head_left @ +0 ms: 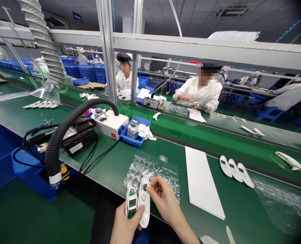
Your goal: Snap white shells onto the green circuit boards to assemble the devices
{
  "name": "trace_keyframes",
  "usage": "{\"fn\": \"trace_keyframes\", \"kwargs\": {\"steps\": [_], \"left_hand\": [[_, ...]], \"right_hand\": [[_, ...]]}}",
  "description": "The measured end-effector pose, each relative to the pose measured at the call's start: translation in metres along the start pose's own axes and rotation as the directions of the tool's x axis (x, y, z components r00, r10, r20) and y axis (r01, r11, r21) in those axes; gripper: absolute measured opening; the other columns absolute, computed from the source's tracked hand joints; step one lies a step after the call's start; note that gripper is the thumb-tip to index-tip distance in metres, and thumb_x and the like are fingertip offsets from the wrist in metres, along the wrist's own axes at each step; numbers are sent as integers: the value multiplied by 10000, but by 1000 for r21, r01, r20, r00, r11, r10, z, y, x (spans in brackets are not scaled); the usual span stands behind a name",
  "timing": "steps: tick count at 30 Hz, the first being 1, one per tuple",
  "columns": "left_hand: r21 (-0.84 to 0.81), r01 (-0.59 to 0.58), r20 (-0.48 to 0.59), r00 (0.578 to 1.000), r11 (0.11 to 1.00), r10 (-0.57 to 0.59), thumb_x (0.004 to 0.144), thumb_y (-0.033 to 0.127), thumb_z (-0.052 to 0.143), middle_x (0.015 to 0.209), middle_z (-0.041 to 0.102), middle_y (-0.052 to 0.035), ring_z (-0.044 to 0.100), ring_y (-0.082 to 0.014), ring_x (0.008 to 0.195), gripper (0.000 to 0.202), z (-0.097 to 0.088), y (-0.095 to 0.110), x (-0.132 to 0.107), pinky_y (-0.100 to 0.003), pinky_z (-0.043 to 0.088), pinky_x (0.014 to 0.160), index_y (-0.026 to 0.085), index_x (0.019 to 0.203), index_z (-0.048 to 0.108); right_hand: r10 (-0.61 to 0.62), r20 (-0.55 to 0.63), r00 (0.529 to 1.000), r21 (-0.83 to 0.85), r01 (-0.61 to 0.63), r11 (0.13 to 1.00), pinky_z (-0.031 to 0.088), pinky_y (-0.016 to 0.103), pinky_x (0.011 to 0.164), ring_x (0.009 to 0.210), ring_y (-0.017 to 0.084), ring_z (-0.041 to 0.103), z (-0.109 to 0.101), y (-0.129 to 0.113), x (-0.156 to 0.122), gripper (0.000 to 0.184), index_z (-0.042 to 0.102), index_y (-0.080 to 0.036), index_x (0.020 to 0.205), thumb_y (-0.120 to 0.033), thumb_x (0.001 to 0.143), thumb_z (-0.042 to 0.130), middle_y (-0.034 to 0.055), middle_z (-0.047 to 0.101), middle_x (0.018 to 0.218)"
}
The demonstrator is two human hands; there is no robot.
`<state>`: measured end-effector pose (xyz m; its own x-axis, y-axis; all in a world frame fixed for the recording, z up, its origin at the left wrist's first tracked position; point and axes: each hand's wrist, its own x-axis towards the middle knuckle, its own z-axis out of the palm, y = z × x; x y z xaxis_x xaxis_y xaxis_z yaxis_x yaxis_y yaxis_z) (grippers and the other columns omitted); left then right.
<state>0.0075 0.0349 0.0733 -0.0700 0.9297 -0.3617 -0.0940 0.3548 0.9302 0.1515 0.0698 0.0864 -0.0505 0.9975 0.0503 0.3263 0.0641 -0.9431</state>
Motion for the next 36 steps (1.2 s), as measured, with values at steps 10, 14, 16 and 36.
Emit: {"fn": "trace_keyframes", "kwargs": {"steps": [10,14,16,36], "left_hand": [[23,-30,36,999,999,29,656,422,710,480,540,27,445,-96,395,324,-8,-5,-1,-222,384,400,119,657,595],[19,-27,62,998,999,26,662,449,714,486,544,21,448,-99,400,345,-14,-9,-1,-226,386,412,124,675,601],[22,-31,53,998,999,30,666,445,715,484,540,23,448,-100,400,336,-17,-9,-2,-225,379,413,130,673,601],[-621,-101,-308,943,777,-124,793,646,515,537,516,43,445,-71,418,507,-136,-10,23,-177,320,366,149,829,609]], "right_hand": [[13,23,1000,18,-13,1000,343,252,554,590,137,437,9,-1,-2,157,422,-227,769,-239,837,563,-54,447,679],[-1,23,1000,13,1,1000,336,243,557,591,130,419,13,-6,-3,140,420,-222,781,-230,855,538,-57,434,680],[-5,24,1000,15,4,1000,337,240,559,593,129,426,16,-8,-3,135,423,-219,786,-229,858,537,-57,437,680],[233,358,904,554,-407,726,352,170,339,368,104,517,112,-7,-5,497,608,-135,846,-623,770,669,44,637,600]]}}
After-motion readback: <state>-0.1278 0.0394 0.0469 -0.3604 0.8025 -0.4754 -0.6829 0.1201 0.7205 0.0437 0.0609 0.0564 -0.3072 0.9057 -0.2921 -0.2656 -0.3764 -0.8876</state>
